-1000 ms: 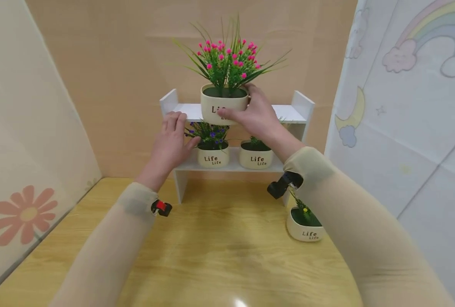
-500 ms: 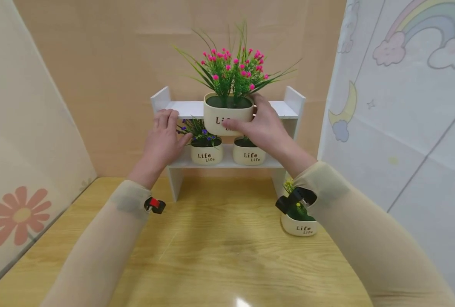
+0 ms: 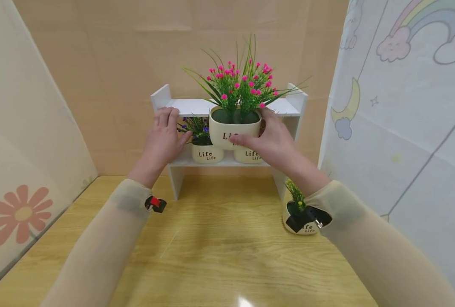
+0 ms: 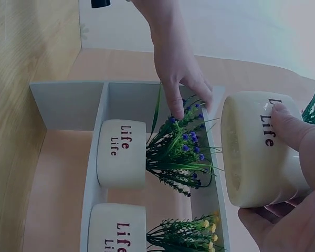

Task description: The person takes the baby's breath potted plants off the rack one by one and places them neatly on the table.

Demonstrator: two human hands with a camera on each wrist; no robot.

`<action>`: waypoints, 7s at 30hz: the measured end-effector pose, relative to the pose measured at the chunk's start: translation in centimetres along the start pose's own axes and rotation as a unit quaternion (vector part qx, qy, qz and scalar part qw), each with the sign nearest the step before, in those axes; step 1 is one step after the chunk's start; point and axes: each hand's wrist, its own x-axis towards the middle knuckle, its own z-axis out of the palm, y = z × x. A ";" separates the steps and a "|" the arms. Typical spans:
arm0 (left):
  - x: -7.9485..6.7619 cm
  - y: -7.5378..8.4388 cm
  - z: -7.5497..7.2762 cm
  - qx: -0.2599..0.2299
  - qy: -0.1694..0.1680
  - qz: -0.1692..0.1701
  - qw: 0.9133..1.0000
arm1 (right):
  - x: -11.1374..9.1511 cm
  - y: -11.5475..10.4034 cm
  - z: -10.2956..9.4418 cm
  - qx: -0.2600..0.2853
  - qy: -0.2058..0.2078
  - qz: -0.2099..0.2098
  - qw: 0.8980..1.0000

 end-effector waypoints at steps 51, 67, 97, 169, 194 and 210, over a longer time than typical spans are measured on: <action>-3.8 1.2 -0.5 -0.006 -0.003 0.003 1.000 | -12.7 11.8 6.3 0.092 -0.037 0.054 0.994; -4.5 0.6 -1.3 -0.013 0.007 0.001 1.000 | -13.4 14.5 8.9 0.070 -0.030 0.058 0.995; -4.8 0.6 -0.9 -0.011 0.022 0.007 1.000 | -14.2 19.4 9.4 -0.034 -0.043 0.076 0.996; -4.7 0.5 -1.5 -0.018 0.010 0.008 1.000 | -17.0 20.3 9.9 -0.109 -0.045 0.084 0.989; -4.6 0.3 -1.2 -0.016 0.010 0.004 1.000 | -17.5 19.6 9.0 -0.062 -0.063 0.114 0.989; -4.5 0.4 -1.5 -0.019 0.004 0.008 1.000 | -17.9 17.2 6.1 0.036 -0.079 0.153 0.984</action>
